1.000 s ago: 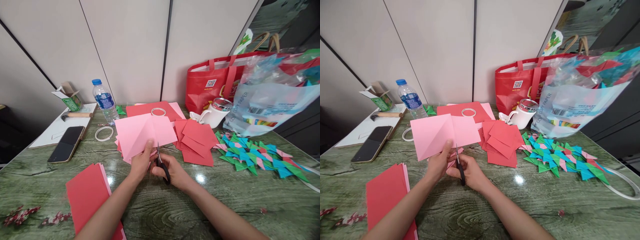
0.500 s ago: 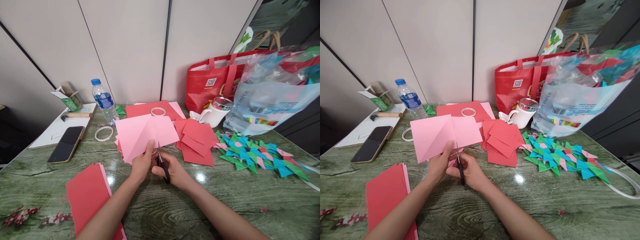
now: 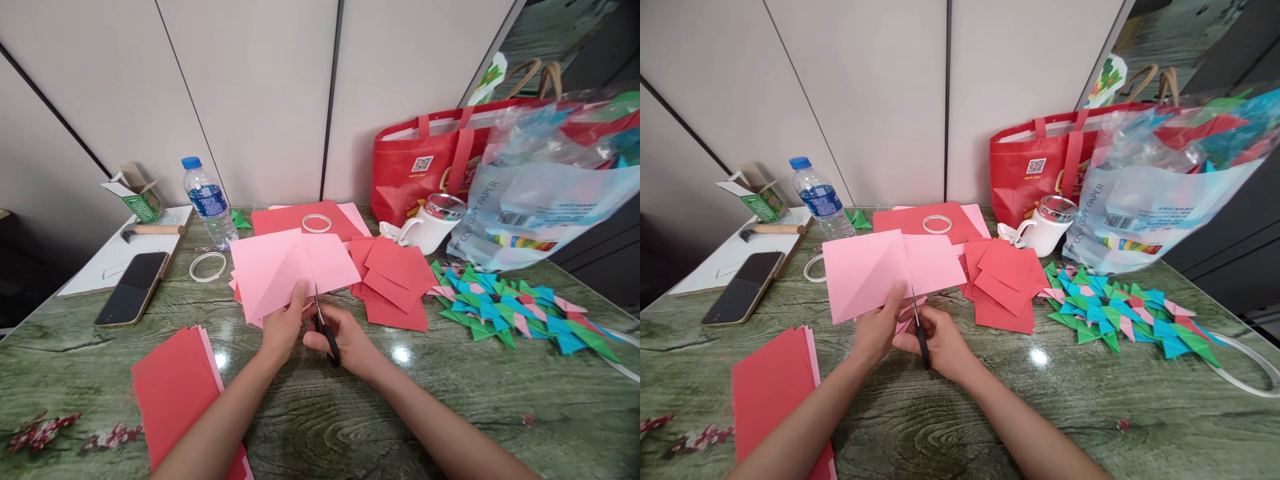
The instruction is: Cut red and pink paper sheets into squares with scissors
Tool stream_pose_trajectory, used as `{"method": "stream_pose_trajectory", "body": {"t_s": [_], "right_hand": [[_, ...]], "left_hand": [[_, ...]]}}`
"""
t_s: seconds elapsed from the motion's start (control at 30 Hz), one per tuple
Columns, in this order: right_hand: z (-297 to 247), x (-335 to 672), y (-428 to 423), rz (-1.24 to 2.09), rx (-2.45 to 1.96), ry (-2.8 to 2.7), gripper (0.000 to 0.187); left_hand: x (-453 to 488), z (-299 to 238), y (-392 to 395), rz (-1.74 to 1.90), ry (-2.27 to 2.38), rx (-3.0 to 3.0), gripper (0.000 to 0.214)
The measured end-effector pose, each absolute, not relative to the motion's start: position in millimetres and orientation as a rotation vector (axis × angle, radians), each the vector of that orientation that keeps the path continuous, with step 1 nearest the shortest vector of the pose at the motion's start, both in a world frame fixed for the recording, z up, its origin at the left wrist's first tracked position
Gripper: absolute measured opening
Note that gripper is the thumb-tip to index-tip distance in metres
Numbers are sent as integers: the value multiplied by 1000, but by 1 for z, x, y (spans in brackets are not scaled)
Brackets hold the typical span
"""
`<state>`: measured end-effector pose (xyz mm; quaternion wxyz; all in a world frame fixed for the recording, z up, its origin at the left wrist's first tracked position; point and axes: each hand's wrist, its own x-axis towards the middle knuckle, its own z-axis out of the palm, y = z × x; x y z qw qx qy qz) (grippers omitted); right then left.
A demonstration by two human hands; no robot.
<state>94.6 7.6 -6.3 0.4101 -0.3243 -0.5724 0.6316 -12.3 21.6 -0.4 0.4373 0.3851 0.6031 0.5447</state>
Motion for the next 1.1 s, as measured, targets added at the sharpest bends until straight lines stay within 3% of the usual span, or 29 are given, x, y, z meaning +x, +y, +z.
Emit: {"method": "stream_pose_trajectory", "body": {"t_s": [1.1], "right_hand": [[-14, 91, 6, 1645, -918, -1297, 38]], "left_hand": [[-16, -2, 22, 1356, 1572, 1059, 40]]}}
